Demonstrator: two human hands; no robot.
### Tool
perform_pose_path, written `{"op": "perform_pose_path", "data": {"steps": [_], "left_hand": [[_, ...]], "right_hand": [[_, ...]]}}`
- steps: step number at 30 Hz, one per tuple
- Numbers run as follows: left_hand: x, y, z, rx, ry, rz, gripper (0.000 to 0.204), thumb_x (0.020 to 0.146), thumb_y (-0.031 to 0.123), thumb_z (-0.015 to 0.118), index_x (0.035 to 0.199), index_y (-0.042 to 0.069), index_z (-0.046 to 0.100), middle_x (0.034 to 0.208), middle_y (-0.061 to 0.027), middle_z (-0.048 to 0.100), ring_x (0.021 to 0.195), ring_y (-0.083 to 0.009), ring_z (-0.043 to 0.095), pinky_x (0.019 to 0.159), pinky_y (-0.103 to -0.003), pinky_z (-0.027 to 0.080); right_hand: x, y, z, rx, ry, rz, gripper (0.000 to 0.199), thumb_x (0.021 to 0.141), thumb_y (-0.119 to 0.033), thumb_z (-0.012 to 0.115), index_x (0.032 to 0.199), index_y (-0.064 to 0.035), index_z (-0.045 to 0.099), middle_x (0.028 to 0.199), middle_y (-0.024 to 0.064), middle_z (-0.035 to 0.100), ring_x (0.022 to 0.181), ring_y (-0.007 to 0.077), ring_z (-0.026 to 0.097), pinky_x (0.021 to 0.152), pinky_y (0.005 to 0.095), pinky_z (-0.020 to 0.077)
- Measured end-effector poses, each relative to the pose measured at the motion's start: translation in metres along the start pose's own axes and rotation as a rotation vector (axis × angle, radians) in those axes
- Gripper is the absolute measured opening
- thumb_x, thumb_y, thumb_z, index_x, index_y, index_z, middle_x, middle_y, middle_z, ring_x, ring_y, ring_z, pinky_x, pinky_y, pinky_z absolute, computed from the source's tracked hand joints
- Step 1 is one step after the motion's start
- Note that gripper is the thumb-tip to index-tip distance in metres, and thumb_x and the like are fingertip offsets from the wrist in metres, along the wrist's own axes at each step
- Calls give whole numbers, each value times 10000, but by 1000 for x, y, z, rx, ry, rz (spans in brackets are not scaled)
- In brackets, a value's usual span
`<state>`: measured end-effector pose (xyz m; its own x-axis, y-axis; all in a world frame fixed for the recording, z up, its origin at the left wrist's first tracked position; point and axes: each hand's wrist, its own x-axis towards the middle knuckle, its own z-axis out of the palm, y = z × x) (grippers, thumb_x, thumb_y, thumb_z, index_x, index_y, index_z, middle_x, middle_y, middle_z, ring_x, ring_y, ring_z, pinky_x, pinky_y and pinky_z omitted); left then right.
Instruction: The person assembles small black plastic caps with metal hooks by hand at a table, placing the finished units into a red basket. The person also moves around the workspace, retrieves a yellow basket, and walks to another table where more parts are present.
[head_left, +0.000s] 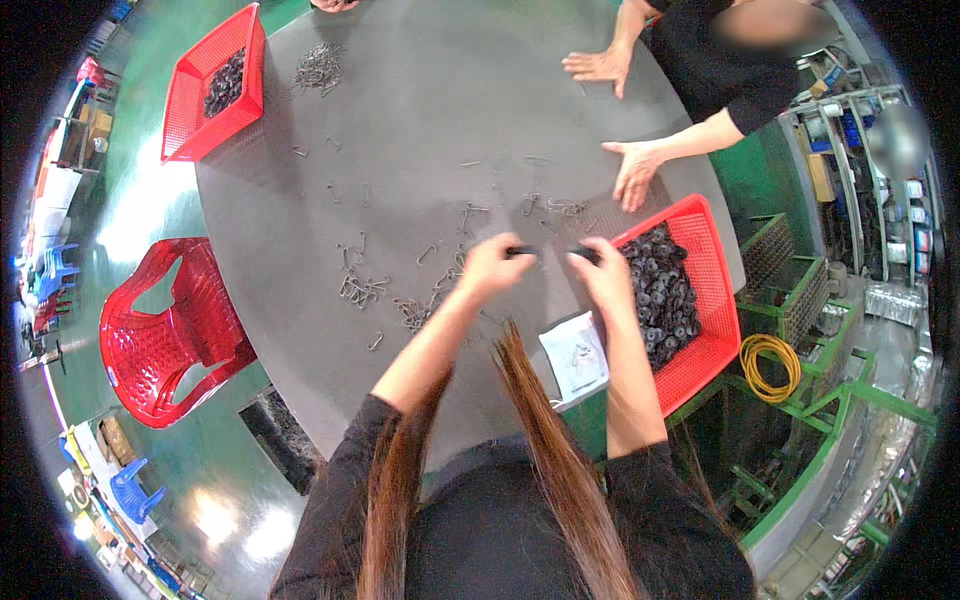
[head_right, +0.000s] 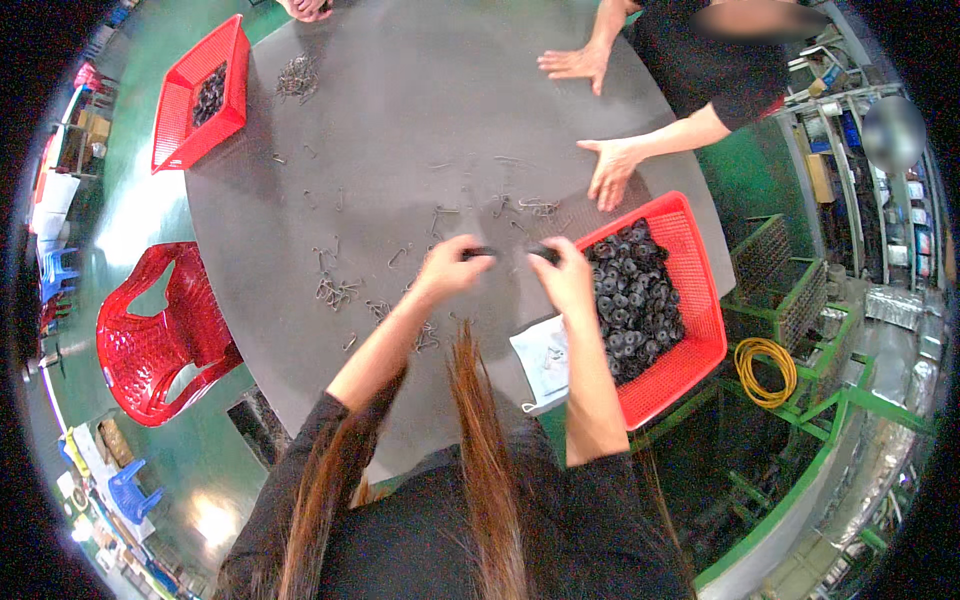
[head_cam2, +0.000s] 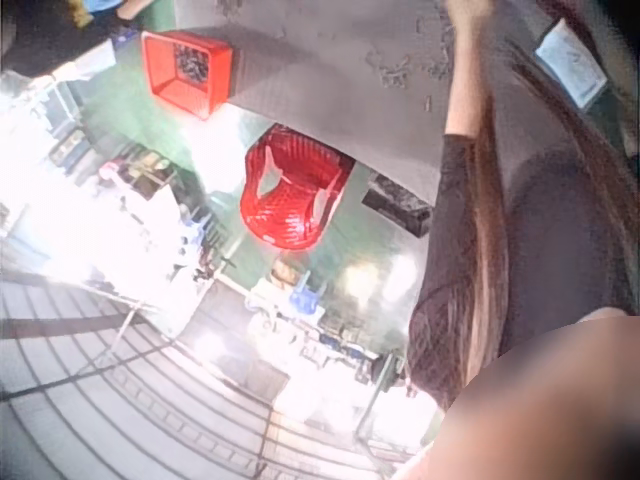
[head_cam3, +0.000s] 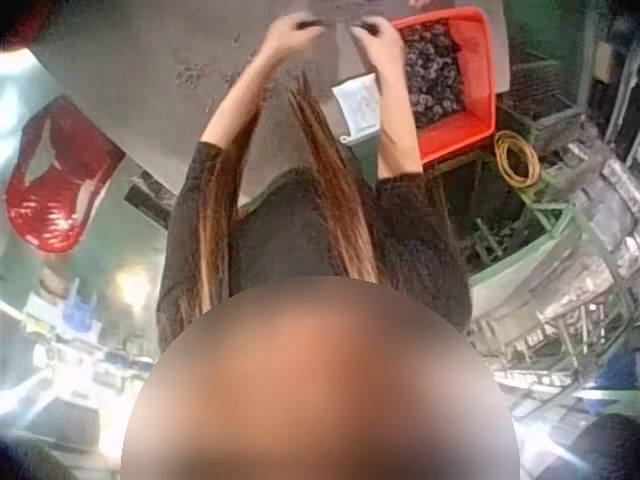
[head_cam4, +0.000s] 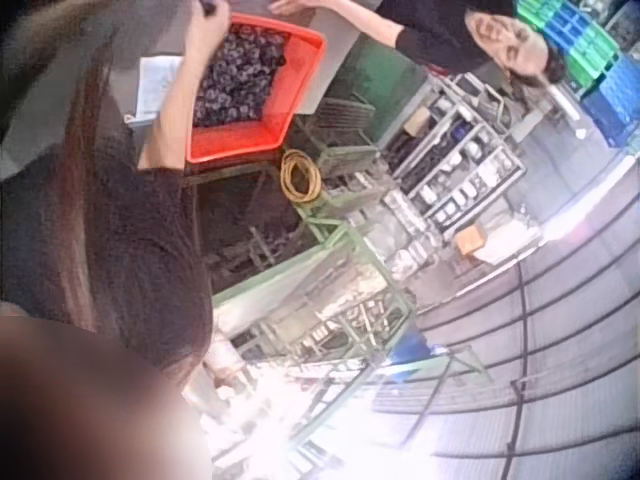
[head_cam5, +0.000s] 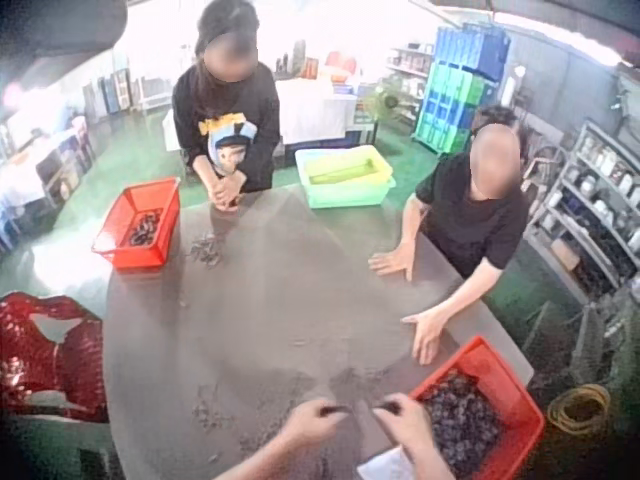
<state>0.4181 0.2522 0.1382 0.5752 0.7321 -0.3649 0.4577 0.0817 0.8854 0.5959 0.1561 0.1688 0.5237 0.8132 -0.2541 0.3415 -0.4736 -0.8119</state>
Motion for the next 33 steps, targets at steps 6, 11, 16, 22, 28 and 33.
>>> {"op": "perform_pose_path", "data": {"steps": [6,11,16,22,28,33], "left_hand": [[-20,101,108,-102,-39,427,378,778,252,630,1075,26,566,1041,-183,599,1029,-279,567,904,-377,425],[-72,94,28,-103,72,339,277,809,214,612,997,11,609,941,-99,625,888,-188,587,791,-318,471],[-220,198,-83,-863,-73,490,133,837,121,581,865,-5,613,798,-16,588,685,-68,492,623,-205,402],[-354,262,-113,-1050,-466,1018,143,825,108,563,725,23,619,694,-65,569,554,-134,468,490,-264,370],[-370,257,-101,-1138,-365,1017,173,827,110,566,700,21,643,637,-52,564,480,-118,428,421,-248,303],[-395,269,-111,-1093,-229,1023,199,829,112,569,680,19,662,590,-41,559,418,-106,394,363,-234,247]], "right_hand": [[-43,84,-115,-202,235,243,290,688,-162,678,920,-4,609,808,137,633,787,216,613,739,308,465],[-67,131,-128,-445,291,127,558,672,-183,708,1162,-52,475,1133,194,466,1088,360,452,935,398,385],[-100,122,-128,-487,479,-71,449,699,-48,660,1118,-34,501,1101,161,498,1065,335,471,941,397,380],[-99,29,-65,-303,349,-324,352,725,-40,630,1064,-35,536,1059,136,513,1043,299,478,930,387,377],[-117,10,-68,-322,365,-353,318,737,-44,623,1047,-68,555,1069,110,501,994,264,507,773,340,460],[-115,-13,-32,-277,246,-365,271,744,-51,619,1011,-63,575,1063,105,494,1008,252,503,783,336,455]]}}
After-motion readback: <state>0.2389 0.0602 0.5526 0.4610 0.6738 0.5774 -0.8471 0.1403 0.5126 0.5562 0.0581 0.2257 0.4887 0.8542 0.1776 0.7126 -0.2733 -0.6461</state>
